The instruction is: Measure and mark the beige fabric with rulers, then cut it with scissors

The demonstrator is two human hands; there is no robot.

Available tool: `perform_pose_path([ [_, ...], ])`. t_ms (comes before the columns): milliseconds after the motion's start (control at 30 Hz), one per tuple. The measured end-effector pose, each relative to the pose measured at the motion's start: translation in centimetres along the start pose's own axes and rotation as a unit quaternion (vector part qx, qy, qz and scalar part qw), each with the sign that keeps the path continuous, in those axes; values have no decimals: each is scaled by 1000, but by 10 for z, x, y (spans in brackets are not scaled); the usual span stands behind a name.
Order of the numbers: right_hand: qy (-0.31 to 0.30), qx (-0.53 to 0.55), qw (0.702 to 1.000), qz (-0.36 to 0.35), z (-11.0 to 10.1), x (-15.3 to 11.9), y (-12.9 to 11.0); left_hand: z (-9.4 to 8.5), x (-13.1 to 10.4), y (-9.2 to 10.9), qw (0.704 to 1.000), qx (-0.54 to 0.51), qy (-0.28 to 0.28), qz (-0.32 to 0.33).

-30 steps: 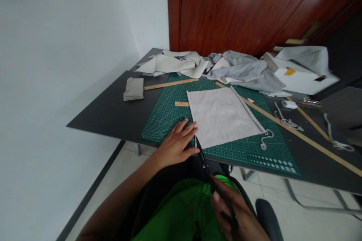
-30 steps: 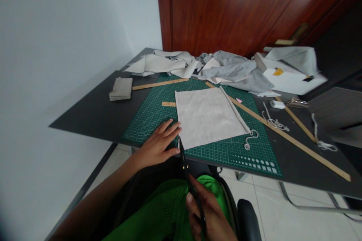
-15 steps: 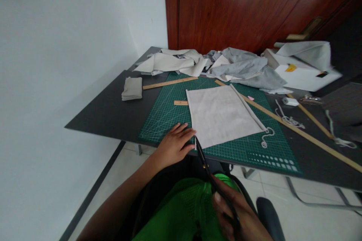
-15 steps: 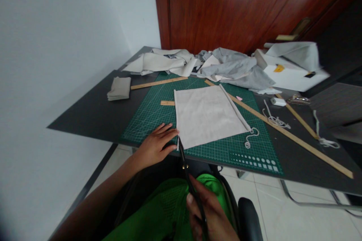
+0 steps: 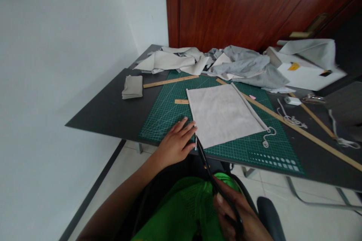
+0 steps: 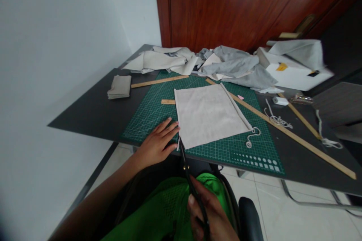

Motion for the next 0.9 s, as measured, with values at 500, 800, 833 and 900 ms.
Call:
perform_pose_path([
  [500,-43,-16,999,6,-15,14,7,4,-2,-2,1000,-2,-3,23],
  [800,-85,0,996,-28,-17,19,7,3,-2,0,999,11,16,27],
  [833,-91,0,996,-26,-15,18,7,3,-2,0,999,11,17,29],
  [900,-96,-2,995,-20,-12,17,6,3,-3,1,999,12,18,32],
])
Point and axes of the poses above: each hand's wrist, its own x-axis towards the middle knuckle, its own z-axis out of the palm, y = z × x, the point moved 10 cm from there along x, towards the middle knuckle, and after that the axes turned 11 degrees about -y, right-handed, at the moved point
